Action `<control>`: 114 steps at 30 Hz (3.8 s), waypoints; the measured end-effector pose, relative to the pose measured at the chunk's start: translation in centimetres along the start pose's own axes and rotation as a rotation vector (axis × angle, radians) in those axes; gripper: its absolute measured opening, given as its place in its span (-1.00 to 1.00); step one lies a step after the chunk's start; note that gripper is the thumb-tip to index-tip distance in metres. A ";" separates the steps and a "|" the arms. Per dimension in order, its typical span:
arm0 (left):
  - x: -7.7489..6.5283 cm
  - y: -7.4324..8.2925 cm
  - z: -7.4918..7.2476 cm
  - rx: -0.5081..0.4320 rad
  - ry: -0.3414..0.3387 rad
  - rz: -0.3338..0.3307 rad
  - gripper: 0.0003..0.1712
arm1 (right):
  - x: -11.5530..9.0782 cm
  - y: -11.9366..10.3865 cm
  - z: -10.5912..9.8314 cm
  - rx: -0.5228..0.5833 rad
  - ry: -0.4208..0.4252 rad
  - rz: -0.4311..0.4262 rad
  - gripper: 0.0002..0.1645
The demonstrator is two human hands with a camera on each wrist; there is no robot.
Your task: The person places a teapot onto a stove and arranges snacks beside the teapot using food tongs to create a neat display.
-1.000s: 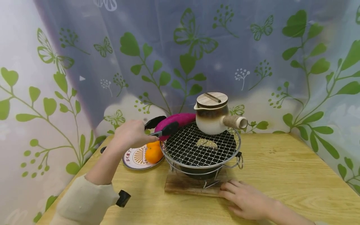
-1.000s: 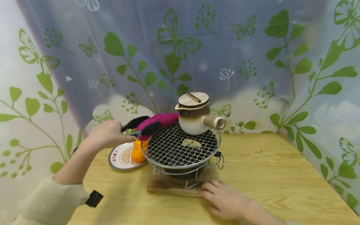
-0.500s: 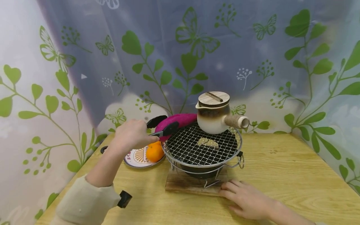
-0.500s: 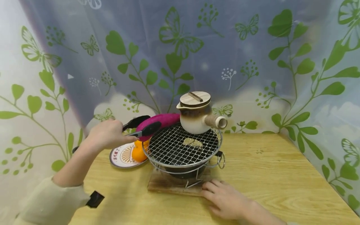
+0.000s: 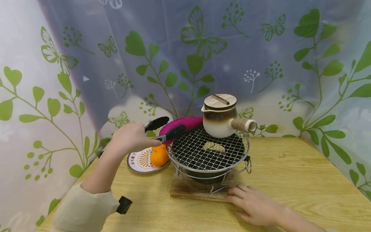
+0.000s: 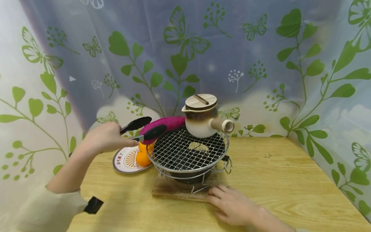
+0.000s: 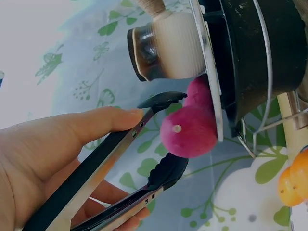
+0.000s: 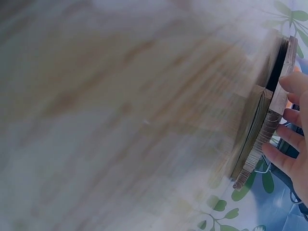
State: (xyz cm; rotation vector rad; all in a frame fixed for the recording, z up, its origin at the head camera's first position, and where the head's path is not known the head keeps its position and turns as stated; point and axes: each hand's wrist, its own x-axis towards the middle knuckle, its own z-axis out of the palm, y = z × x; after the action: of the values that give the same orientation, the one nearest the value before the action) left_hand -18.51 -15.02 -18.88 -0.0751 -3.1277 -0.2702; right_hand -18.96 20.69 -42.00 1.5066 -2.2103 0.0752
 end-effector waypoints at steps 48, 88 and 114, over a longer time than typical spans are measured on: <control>-4.2 -1.7 0.6 0.058 0.042 0.133 -0.42 | 0.0 0.1 0.0 0.000 -0.003 -0.003 -0.38; -3.9 -5.4 0.8 -0.048 0.041 0.074 0.22 | 0.1 0.0 -0.2 0.004 -0.024 0.014 -0.41; -2.3 -4.7 -0.2 -0.086 0.171 0.036 0.29 | 0.0 0.1 -0.2 0.027 -0.056 0.035 -0.39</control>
State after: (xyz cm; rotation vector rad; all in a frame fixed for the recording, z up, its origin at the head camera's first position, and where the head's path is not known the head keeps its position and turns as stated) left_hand -16.42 -19.76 -19.53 -0.1027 -2.9419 -0.3891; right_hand -18.98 20.82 -41.80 1.5023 -2.2889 0.0752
